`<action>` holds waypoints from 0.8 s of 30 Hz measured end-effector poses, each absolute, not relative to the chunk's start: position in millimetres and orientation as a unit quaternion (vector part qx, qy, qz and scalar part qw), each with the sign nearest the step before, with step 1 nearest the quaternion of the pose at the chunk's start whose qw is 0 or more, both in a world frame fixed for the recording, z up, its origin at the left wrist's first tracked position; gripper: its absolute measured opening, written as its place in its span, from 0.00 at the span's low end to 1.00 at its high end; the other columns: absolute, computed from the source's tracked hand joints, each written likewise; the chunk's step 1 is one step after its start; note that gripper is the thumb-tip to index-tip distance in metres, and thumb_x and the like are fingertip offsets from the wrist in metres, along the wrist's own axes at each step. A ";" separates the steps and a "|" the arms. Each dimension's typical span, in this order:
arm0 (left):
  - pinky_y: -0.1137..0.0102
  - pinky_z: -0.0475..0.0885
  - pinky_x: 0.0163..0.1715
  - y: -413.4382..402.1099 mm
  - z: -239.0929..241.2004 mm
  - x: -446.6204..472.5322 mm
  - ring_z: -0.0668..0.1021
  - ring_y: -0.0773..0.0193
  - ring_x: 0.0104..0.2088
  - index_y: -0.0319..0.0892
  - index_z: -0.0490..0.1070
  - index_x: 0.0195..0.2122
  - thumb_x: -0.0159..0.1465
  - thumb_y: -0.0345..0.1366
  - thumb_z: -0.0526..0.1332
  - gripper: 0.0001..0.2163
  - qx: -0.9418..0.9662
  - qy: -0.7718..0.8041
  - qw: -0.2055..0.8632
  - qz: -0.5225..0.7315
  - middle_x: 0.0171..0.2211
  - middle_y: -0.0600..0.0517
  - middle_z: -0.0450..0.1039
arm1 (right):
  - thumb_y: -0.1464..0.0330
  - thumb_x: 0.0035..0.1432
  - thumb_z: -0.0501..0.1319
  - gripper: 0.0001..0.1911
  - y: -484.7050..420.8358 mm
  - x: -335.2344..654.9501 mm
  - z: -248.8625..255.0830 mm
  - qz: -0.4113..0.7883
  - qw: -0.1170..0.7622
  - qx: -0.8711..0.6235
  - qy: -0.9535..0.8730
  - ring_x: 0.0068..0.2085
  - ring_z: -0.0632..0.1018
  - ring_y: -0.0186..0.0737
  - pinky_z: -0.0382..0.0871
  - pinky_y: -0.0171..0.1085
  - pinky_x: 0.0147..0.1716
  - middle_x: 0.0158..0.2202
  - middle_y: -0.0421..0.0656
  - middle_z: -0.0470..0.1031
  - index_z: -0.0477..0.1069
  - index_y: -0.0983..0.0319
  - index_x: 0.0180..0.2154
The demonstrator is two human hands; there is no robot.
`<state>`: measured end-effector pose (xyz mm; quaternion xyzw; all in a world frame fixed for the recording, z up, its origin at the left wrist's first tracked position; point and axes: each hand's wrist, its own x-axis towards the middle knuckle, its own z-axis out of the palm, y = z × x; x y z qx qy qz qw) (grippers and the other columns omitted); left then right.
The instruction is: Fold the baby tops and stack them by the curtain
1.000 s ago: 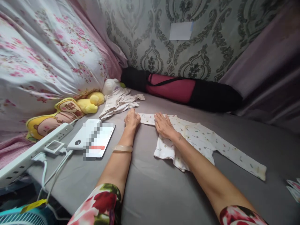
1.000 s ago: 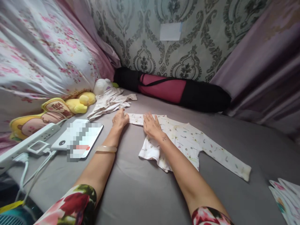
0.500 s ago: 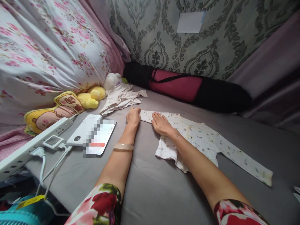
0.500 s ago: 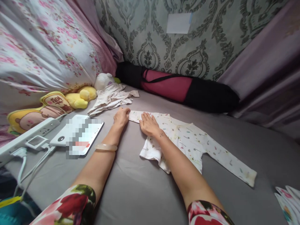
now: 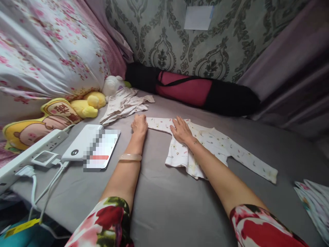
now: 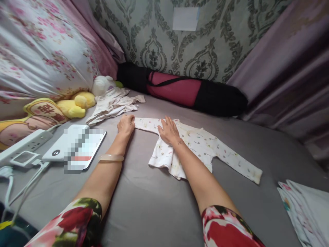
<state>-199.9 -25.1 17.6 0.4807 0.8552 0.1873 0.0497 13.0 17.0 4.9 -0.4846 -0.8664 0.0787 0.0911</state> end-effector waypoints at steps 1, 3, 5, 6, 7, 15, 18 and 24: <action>0.59 0.69 0.45 -25.7 16.9 -199.4 0.73 0.48 0.48 0.44 0.74 0.49 0.68 0.36 0.49 0.16 0.484 0.854 0.034 0.189 0.49 0.39 0.67 | 0.61 0.68 0.46 0.28 14.4 12.1 4.5 0.063 0.115 -0.500 -0.856 0.68 0.53 0.47 0.44 0.42 0.65 0.69 0.51 0.52 0.59 0.67 0.63; 0.58 0.68 0.48 -26.8 14.8 -198.4 0.71 0.46 0.51 0.41 0.74 0.48 0.68 0.36 0.50 0.15 0.491 0.849 0.005 0.195 0.49 0.37 0.66 | 0.64 0.67 0.47 0.26 9.0 10.9 4.2 0.039 0.156 -0.543 -0.824 0.66 0.58 0.48 0.49 0.42 0.64 0.67 0.53 0.56 0.60 0.69 0.62; 0.57 0.66 0.50 -27.7 12.5 -197.3 0.69 0.45 0.53 0.40 0.73 0.48 0.67 0.37 0.51 0.15 0.495 0.845 -0.010 0.200 0.49 0.36 0.66 | 0.67 0.67 0.46 0.26 4.2 12.7 6.3 0.040 0.168 -0.584 -0.794 0.65 0.59 0.48 0.51 0.43 0.63 0.65 0.55 0.59 0.60 0.71 0.61; 0.57 0.66 0.51 -27.9 11.5 -196.9 0.69 0.44 0.53 0.40 0.72 0.49 0.67 0.37 0.52 0.15 0.495 0.845 -0.012 0.202 0.50 0.36 0.66 | 0.67 0.67 0.46 0.26 2.4 15.8 8.8 0.056 0.160 -0.589 -0.790 0.65 0.59 0.48 0.50 0.42 0.63 0.65 0.55 0.59 0.59 0.72 0.62; 0.56 0.66 0.51 -28.0 10.7 -196.5 0.69 0.44 0.54 0.40 0.71 0.50 0.67 0.38 0.52 0.15 0.493 0.845 -0.015 0.206 0.50 0.36 0.66 | 0.67 0.66 0.47 0.26 1.0 20.8 12.3 0.082 0.152 -0.583 -0.794 0.65 0.59 0.47 0.50 0.41 0.63 0.65 0.55 0.59 0.58 0.72 0.62; 0.55 0.63 0.56 -25.7 7.3 -198.8 0.68 0.43 0.57 0.27 0.61 0.55 0.67 0.39 0.52 0.21 0.443 0.845 -0.023 0.299 0.54 0.29 0.65 | 0.69 0.65 0.51 0.17 -33.9 146.0 43.6 0.227 0.313 -0.650 -0.654 0.44 0.80 0.39 0.71 0.38 0.47 0.45 0.48 0.79 0.70 0.64 0.52; 0.51 0.63 0.56 -26.5 6.9 -201.4 0.67 0.40 0.58 0.27 0.61 0.54 0.66 0.37 0.52 0.19 0.405 0.850 -0.025 0.336 0.55 0.27 0.63 | 0.69 0.65 0.52 0.12 -68.0 201.4 37.9 0.282 0.326 -0.681 -0.592 0.31 0.80 0.35 0.74 0.34 0.33 0.37 0.47 0.80 0.73 0.64 0.43; 0.51 0.62 0.56 -43.4 20.8 -190.7 0.65 0.39 0.59 0.24 0.64 0.51 0.65 0.34 0.52 0.18 0.422 0.853 -0.036 0.306 0.55 0.26 0.61 | 0.68 0.63 0.53 0.10 -134.5 240.1 24.8 0.276 0.226 -0.727 -0.587 0.26 0.77 0.34 0.65 0.30 0.25 0.31 0.44 0.79 0.73 0.62 0.34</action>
